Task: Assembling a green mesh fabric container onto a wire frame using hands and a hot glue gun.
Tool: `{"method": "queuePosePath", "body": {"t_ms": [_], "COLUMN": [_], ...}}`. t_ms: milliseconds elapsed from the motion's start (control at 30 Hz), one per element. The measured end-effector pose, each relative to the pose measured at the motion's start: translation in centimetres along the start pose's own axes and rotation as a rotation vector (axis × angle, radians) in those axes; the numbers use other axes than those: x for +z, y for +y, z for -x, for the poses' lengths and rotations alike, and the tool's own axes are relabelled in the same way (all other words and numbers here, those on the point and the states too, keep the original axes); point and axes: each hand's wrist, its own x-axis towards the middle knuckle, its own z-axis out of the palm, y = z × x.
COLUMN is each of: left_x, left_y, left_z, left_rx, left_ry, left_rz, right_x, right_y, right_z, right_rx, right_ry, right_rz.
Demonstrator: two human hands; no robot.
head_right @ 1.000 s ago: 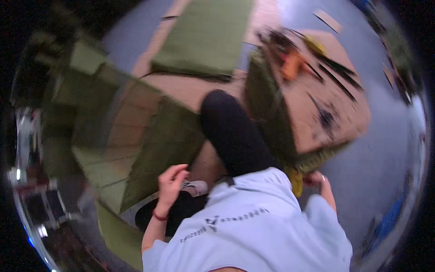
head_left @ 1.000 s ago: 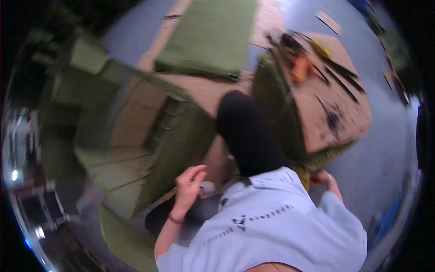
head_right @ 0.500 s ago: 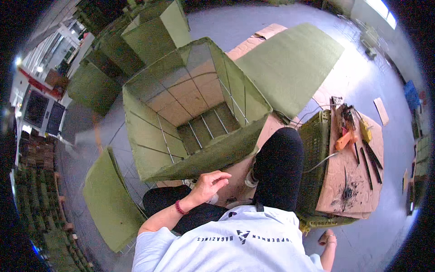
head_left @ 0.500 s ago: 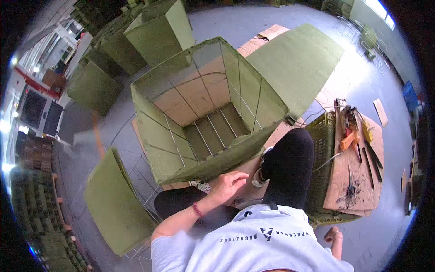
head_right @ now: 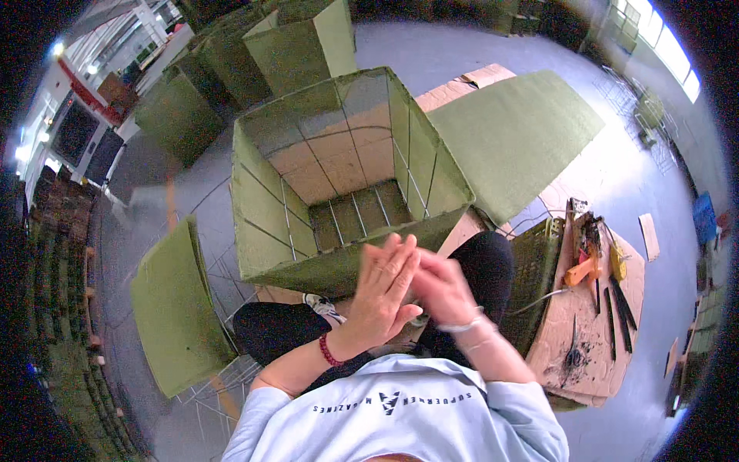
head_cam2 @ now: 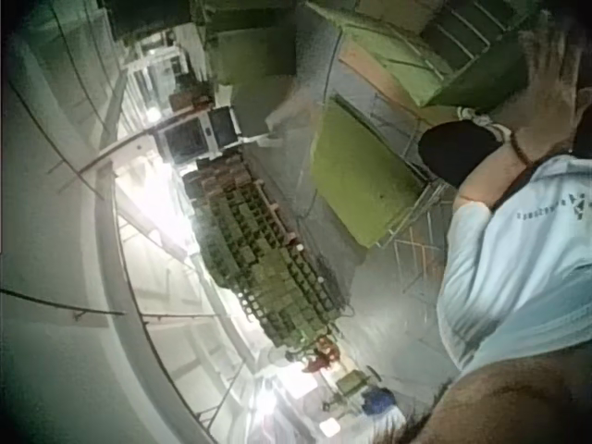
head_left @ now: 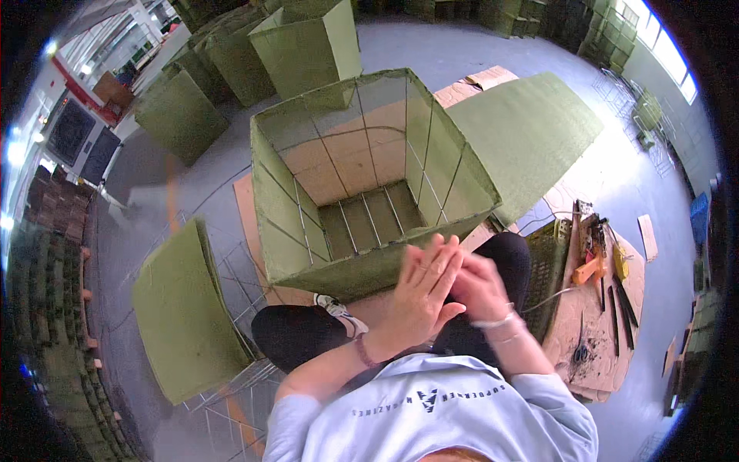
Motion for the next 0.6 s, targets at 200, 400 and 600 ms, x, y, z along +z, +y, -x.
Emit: {"method": "queuePosePath", "body": {"t_ms": [200, 400, 600], "left_x": [-5.9, -1.7, 4.2], "left_y": [-0.7, 3.3, 3.5], "left_z": [-4.0, -5.7, -3.2], "left_rx": [-0.070, -0.168, 0.141], "left_ry": [0.275, 0.490, 0.294], "left_rz": [-0.204, 0.206, 0.174], "right_x": [5.5, 5.1, 2.9], "right_y": [2.9, -0.8, -3.1], "right_z": [1.4, 1.2, -1.6], "right_rx": [-0.081, -0.143, -0.581], "right_ry": [-0.391, -0.198, -0.120], "right_rz": [-0.361, -0.084, -0.279]}}
